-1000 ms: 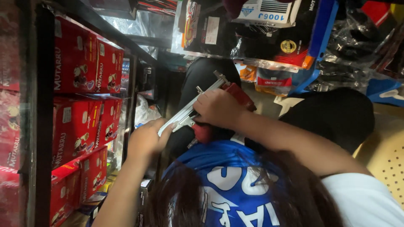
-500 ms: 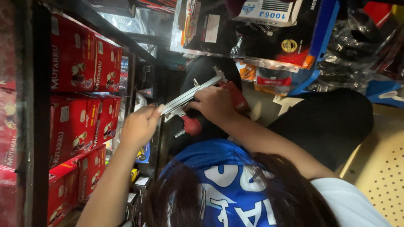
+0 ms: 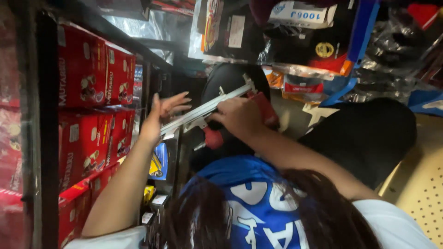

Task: The recorder uses a pneumatic staple gun to work on a metal rail component.

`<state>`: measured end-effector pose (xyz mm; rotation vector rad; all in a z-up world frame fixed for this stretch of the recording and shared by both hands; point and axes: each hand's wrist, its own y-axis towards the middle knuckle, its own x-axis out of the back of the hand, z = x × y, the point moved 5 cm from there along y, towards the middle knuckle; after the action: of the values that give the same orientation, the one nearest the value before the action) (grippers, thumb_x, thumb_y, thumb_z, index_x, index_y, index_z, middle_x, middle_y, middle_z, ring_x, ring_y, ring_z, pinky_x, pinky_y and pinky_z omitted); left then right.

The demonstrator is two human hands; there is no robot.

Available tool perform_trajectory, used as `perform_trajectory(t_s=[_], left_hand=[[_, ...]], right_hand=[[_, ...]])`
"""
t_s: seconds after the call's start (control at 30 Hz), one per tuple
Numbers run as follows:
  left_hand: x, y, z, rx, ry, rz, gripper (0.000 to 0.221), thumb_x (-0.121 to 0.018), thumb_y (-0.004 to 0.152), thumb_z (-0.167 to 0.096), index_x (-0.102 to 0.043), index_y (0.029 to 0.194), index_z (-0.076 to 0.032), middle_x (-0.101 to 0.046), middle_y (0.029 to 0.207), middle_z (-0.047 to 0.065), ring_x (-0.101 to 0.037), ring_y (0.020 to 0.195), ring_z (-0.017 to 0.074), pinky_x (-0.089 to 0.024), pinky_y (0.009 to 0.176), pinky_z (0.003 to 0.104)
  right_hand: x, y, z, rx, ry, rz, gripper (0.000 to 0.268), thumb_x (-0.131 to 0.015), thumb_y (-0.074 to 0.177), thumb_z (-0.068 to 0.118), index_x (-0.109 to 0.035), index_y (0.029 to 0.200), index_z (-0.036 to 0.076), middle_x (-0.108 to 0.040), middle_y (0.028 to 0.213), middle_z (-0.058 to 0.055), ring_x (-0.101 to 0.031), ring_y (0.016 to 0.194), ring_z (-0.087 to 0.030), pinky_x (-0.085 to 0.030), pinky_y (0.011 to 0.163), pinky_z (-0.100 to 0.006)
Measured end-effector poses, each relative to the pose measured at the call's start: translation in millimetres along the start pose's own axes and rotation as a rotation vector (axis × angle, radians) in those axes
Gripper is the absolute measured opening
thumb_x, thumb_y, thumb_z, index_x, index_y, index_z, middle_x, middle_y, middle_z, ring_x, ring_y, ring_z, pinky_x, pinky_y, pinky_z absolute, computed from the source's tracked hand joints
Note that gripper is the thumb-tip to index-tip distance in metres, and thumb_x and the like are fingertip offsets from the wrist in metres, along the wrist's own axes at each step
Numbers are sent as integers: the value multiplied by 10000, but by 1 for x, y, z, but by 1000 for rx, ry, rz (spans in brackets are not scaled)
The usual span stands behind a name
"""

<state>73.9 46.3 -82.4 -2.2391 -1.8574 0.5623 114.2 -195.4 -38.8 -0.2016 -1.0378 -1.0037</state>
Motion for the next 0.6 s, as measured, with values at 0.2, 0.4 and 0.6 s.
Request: perform_trajectory(t_s=[0.2,0.4,0.6], left_hand=[[8,4,-16,-150,-93,-22,986,-169,971,-793,-472,1519,-32,-575,1468,176,-559,1347,306,-432,1143,498],[28,0,-2,-258,-225,-152,967,-217,1001,-774,-500,1502,3,-576,1472,192,-565,1352,327,-423,1167,499],[14,-14,-28,-357,-272,-275,929,-252,999,-760,-413,1562,-39,-517,1549,149,-541,1419,292,-341,1254,454]], right_hand=[[0,-5,4,10,68,-54,329,-823,794,353,-650,683,96,-645,719,-104,-663,738,-323,-522,675,-463],[6,-2,6,-2,80,-45,325,-822,790,345,-638,686,99,-641,722,-99,-660,739,-326,-515,659,-463],[3,-9,5,77,13,-35,403,-829,826,350,-563,676,87,-601,712,-108,-650,750,-332,-507,665,-467]])
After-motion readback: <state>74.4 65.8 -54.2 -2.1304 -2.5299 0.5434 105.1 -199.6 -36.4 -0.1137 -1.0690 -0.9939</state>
